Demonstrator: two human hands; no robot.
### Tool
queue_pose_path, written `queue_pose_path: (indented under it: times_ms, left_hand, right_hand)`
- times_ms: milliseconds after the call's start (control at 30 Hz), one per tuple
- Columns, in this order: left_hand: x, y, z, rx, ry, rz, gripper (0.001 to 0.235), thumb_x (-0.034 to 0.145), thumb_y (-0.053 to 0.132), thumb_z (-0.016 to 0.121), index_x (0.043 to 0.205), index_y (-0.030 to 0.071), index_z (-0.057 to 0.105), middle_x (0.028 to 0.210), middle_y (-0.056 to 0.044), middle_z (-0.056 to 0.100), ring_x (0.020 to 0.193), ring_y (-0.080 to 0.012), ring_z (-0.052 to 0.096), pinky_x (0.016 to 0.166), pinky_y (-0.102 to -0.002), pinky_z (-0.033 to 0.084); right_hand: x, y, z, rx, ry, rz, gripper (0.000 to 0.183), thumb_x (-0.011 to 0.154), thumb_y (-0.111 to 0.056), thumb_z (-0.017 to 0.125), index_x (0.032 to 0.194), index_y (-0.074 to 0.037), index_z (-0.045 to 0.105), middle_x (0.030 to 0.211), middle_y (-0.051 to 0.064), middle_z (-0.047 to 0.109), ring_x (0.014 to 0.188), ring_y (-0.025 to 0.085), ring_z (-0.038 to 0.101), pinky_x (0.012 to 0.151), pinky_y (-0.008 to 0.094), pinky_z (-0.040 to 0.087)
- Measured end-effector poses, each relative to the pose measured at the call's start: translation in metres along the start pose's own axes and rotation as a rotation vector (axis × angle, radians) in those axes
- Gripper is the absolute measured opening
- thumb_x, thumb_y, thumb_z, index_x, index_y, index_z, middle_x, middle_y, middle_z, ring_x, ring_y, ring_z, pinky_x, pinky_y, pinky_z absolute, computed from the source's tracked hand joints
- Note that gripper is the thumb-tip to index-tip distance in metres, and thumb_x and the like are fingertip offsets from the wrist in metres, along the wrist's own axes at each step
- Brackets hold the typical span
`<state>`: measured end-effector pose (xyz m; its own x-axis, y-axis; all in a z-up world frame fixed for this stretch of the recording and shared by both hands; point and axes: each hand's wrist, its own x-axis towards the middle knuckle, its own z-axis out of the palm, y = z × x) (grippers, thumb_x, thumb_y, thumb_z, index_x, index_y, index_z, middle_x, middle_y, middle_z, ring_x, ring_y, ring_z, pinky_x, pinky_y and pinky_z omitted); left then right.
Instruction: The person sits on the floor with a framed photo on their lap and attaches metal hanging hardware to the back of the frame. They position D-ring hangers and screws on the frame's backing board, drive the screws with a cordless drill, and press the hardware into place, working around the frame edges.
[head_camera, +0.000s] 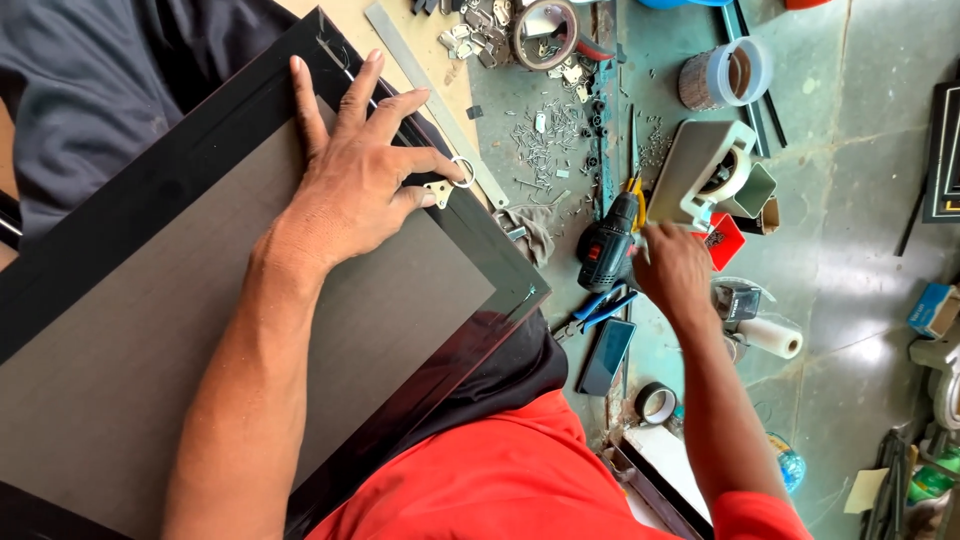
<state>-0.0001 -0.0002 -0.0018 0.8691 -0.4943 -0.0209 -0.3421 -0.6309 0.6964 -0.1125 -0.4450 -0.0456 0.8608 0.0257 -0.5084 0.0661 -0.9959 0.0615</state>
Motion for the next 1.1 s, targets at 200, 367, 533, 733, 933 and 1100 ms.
queue_pose_path:
  times_ms: [200,367,533,733,933,1100]
  left_hand:
    - [-0.004,0.003,0.000,0.013,0.038,-0.008,0.041,0.074,0.016,0.085,0.106,0.040,0.080,0.157,-0.003,0.049,0.157,-0.0325,0.017,0.115,-0.071,-0.019]
    - [-0.020,0.002,0.005,-0.009,0.160,0.006,0.050,0.077,0.020,0.088,0.124,0.032,0.075,0.156,-0.007,0.049,0.154,-0.0319,0.027,0.128,-0.064,-0.002]
    - [-0.016,0.005,0.008,0.003,0.158,0.013,0.046,0.080,0.020,0.087,0.123,0.029,0.076,0.159,-0.006,0.046,0.155,-0.0314,0.026,0.129,-0.062,0.001]
    - [-0.013,0.005,0.004,0.038,0.133,0.020,0.042,0.081,0.018,0.086,0.120,0.032,0.078,0.160,-0.006,0.043,0.155,-0.0312,0.022,0.127,-0.064,-0.002]
    - [-0.012,0.004,0.008,0.038,0.123,0.031,0.041,0.082,0.017,0.085,0.119,0.032,0.078,0.160,-0.007,0.043,0.155,-0.0317,0.021,0.126,-0.064,-0.004]
    - [-0.013,0.007,0.001,0.033,0.129,0.005,0.040,0.081,0.017,0.085,0.118,0.033,0.078,0.160,-0.007,0.043,0.155,-0.0318,0.022,0.126,-0.064,-0.003]
  right_hand:
    - [0.065,-0.097,-0.001,0.160,0.455,-0.251,0.028,0.087,-0.015,0.073,0.114,-0.010,0.071,0.098,0.010,0.068,0.092,0.031,0.068,0.080,0.043,0.054]
    - [0.109,-0.120,0.033,-0.073,0.384,-0.271,0.018,0.083,-0.014,0.065,0.099,-0.005,0.066,0.094,0.013,0.067,0.087,0.031,0.068,0.073,0.046,0.051]
    - [0.124,-0.114,0.045,-0.130,0.329,-0.252,0.011,0.088,-0.010,0.060,0.097,-0.005,0.065,0.093,0.013,0.067,0.087,0.030,0.069,0.076,0.046,0.051]
    - [0.139,-0.113,0.049,-0.135,0.216,-0.260,0.012,0.093,-0.007,0.055,0.096,0.000,0.065,0.092,0.017,0.069,0.082,0.030,0.069,0.071,0.045,0.054]
    - [0.142,-0.112,0.046,-0.183,0.145,-0.287,0.015,0.095,-0.008,0.053,0.094,0.002,0.065,0.089,0.019,0.070,0.075,0.029,0.070,0.062,0.043,0.056]
    - [0.126,-0.132,-0.003,-0.047,0.217,-0.296,0.013,0.084,-0.011,0.060,0.093,-0.002,0.064,0.088,0.018,0.070,0.072,0.031,0.069,0.060,0.043,0.055]
